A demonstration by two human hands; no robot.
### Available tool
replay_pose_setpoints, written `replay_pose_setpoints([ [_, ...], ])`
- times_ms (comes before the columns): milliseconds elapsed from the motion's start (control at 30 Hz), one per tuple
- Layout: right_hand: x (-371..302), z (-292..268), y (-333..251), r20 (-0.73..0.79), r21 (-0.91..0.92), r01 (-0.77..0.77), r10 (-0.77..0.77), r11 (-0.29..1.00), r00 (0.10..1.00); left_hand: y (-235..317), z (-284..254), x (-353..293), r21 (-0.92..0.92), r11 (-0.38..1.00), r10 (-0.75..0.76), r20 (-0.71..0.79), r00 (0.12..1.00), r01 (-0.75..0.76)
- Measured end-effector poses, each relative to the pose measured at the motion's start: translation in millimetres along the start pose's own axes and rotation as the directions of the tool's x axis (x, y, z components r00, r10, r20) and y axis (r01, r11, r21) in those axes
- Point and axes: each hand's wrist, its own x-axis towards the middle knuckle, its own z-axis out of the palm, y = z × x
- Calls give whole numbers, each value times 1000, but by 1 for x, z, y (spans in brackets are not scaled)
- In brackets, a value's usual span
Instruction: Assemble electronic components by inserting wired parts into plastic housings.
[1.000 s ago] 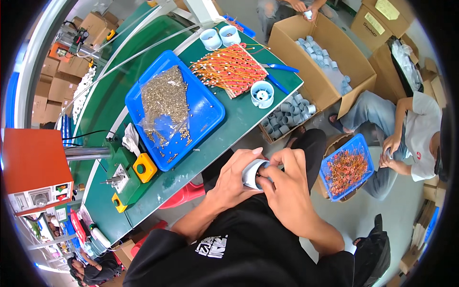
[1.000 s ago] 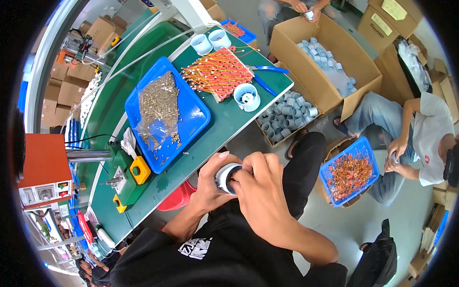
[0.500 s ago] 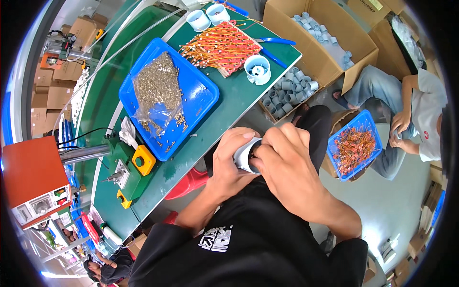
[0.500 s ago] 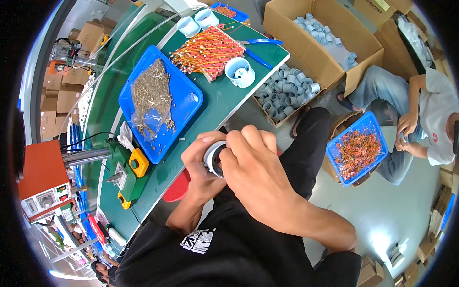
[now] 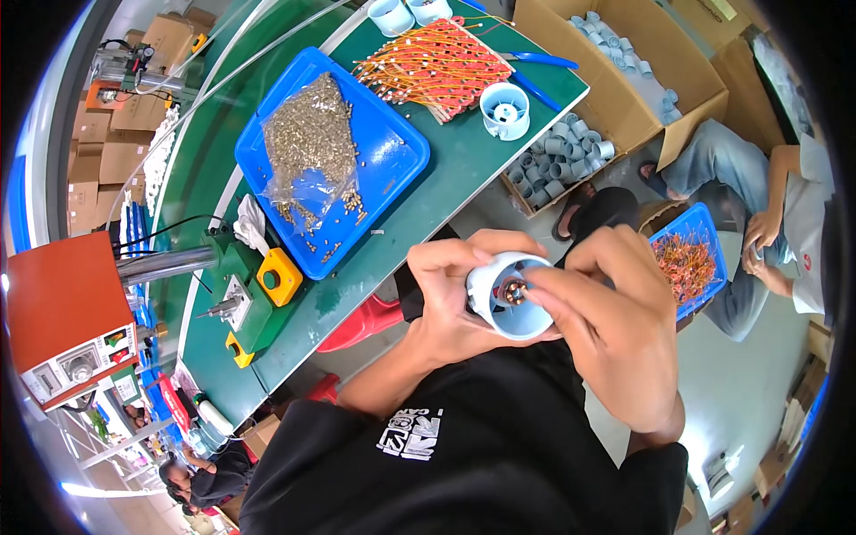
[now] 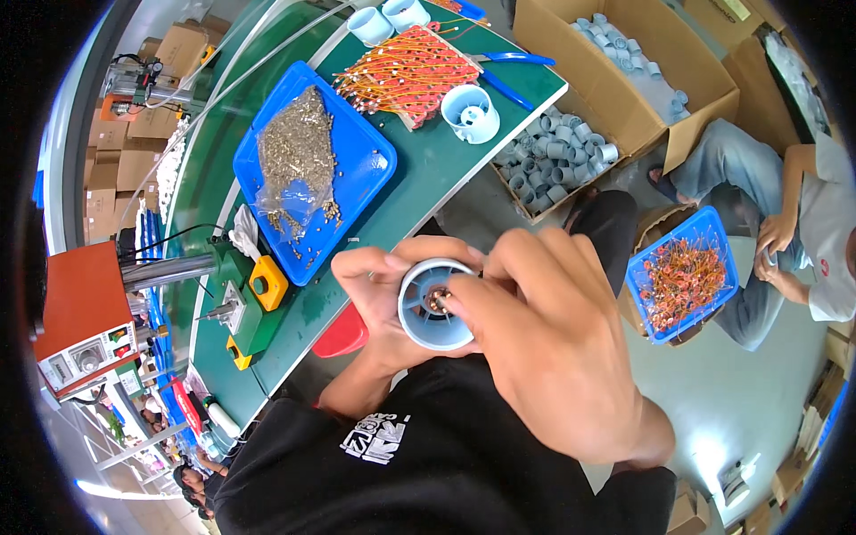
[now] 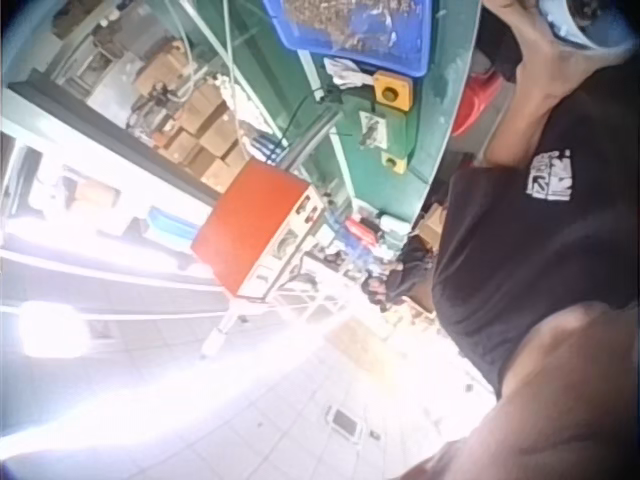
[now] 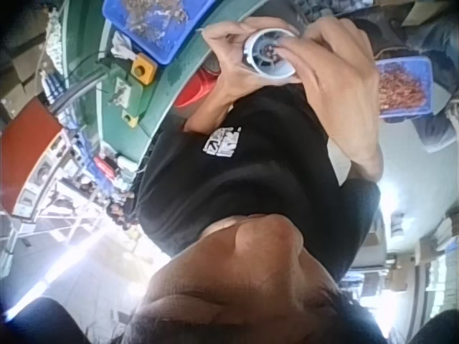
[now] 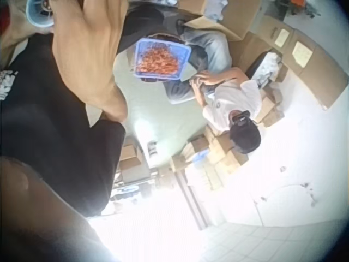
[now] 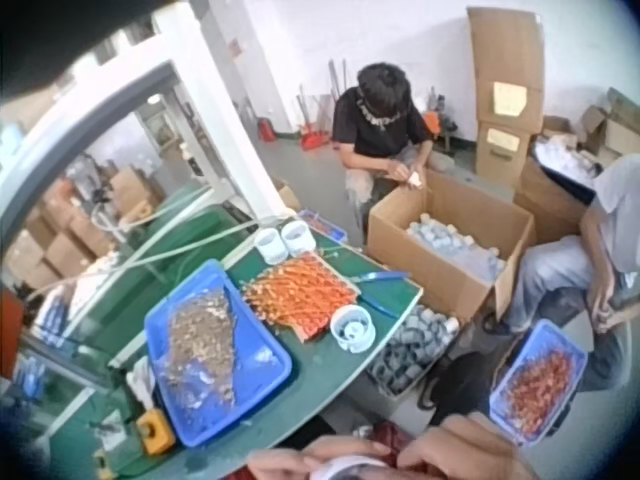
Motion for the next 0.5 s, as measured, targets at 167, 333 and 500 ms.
replay_pose_setpoints([
  [167,3,2,8,32,7,-37,36,999,999,5,-1,0,67,992,-109,27,994,107],
  [333,0,2,6,169,-34,-38,43,999,985,-4,-6,-5,96,995,-21,39,999,17],
  [500,0,10,1,140,-298,158,-120,941,983,-9,-9,-6,258,953,145,77,986,-160],
])
